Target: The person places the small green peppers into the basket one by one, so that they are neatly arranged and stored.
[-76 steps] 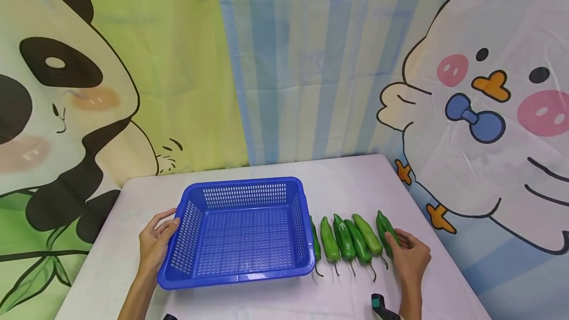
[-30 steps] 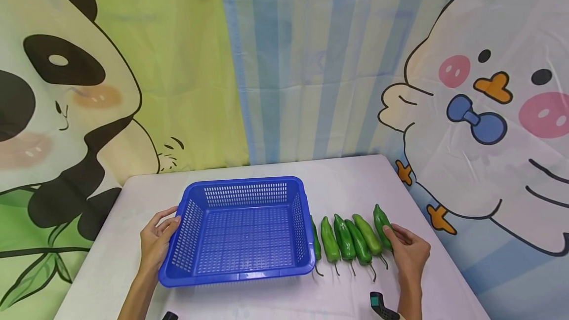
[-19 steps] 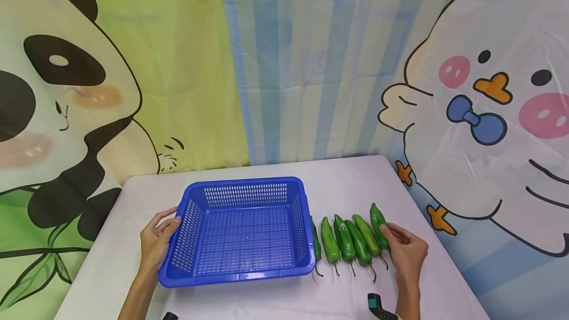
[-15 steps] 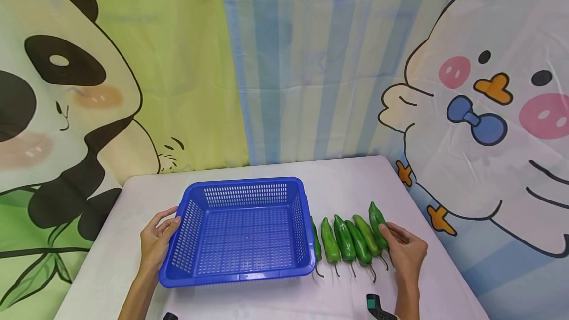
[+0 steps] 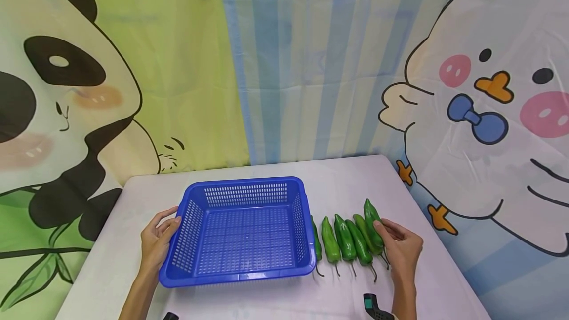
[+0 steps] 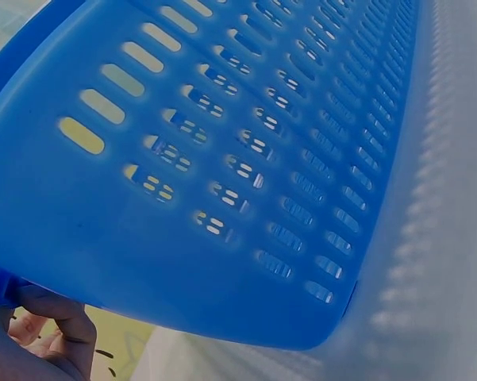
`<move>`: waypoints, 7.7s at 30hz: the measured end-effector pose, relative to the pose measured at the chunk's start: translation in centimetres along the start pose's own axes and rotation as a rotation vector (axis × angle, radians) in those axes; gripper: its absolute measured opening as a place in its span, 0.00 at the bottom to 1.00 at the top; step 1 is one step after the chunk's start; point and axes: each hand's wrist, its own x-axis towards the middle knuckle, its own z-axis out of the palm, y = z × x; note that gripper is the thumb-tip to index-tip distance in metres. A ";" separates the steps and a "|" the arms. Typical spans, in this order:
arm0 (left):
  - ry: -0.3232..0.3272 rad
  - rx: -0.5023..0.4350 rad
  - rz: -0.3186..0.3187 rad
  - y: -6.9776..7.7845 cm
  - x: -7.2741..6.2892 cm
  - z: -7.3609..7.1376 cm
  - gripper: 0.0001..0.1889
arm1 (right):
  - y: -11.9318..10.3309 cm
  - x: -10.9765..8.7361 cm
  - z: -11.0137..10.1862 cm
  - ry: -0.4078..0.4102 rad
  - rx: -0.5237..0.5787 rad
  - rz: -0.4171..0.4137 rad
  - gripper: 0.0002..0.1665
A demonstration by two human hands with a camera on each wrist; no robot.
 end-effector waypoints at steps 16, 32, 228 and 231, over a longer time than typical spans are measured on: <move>0.001 0.013 0.008 -0.2 0.1 -0.1 0.22 | -1.1 -0.7 0.7 -0.003 0.048 0.018 0.29; -0.001 0.003 0.002 -0.2 0.2 -0.1 0.21 | -1.9 -1.6 2.4 -0.071 0.109 -0.049 0.25; 0.016 0.012 -0.020 0.1 -0.1 -0.1 0.20 | -10.7 -13.6 15.3 -0.412 0.401 0.103 0.22; 0.017 0.015 -0.024 0.1 -0.1 -0.1 0.20 | -10.7 -13.8 15.6 -0.426 0.418 0.111 0.22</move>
